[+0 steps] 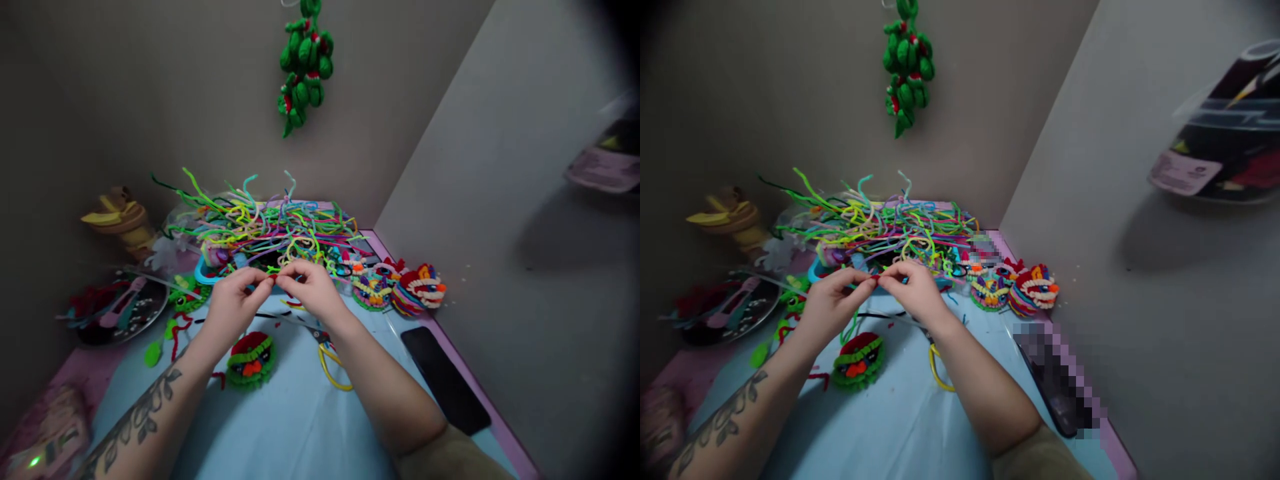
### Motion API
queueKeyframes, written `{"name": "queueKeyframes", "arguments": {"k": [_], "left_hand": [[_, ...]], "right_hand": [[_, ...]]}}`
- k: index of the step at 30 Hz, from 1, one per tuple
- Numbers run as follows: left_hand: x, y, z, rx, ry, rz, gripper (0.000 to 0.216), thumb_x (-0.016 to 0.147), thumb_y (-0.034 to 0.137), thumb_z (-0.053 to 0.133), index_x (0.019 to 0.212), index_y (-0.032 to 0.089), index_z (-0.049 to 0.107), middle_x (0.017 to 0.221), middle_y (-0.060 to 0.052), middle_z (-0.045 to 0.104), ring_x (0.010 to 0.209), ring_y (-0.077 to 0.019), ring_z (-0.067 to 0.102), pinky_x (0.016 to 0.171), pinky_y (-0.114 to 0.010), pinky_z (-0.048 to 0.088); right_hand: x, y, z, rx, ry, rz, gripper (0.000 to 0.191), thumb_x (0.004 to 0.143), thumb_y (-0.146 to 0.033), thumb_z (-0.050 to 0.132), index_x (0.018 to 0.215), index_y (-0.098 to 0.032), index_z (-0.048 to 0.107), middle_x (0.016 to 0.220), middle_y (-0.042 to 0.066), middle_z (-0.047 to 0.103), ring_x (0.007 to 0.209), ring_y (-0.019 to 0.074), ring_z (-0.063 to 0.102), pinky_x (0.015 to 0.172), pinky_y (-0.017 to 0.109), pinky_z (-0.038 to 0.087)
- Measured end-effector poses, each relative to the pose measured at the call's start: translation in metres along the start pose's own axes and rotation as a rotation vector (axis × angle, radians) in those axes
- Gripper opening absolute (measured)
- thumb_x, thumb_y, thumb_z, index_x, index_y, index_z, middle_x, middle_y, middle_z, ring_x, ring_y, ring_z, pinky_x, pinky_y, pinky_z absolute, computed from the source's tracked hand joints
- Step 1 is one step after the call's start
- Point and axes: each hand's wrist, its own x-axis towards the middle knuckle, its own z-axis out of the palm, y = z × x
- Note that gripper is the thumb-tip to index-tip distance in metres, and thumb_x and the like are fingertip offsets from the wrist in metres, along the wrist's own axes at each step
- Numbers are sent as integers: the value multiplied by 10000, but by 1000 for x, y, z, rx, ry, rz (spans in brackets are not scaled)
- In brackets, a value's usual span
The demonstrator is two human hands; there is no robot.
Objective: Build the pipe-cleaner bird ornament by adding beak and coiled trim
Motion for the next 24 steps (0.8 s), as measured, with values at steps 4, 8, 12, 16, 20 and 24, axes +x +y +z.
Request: {"name": "queueKeyframes", "arguments": {"k": [4,8,12,16,20,24], "left_hand": [[0,1,1,-20,-12,-34,196,797,330,563,730,176,664,697,-8,665,634,-143,578,578,-229,425],[-1,3,5,-53,-17,-92,235,810,363,567,742,165,672,697,-9,666,634,-141,580,571,-225,416],[-3,6,8,-38,-23,-126,267,823,384,568,763,158,697,700,-14,684,631,-143,585,576,-230,411],[-3,7,9,-63,-49,-174,265,819,376,572,803,164,729,721,-13,717,641,-154,614,592,-232,435],[0,2,2,-132,-155,-177,275,826,369,555,903,175,735,829,-23,747,754,-182,658,682,-248,479],[4,-1,-7,-191,-160,-184,316,797,376,589,1001,168,710,985,-52,738,894,-210,661,770,-274,491]], "right_hand": [[1,1,0,107,-31,35,126,714,-283,608,649,-175,603,596,-27,542,563,108,475,538,228,388],[1,4,2,110,12,39,136,715,-287,589,631,-182,572,573,-36,510,558,108,459,530,225,375],[-1,5,6,-2,109,-16,132,731,-265,567,626,-185,560,626,-19,529,629,124,483,570,228,387],[-2,8,6,-13,105,-15,122,752,-260,539,660,-183,558,639,-20,518,611,119,469,558,228,374],[0,8,1,15,-13,24,144,758,-273,529,649,-180,534,598,-37,480,556,104,433,523,225,341],[-1,4,-3,-46,-162,45,155,758,-273,534,643,-170,544,590,-36,484,541,98,430,510,220,332]]}}
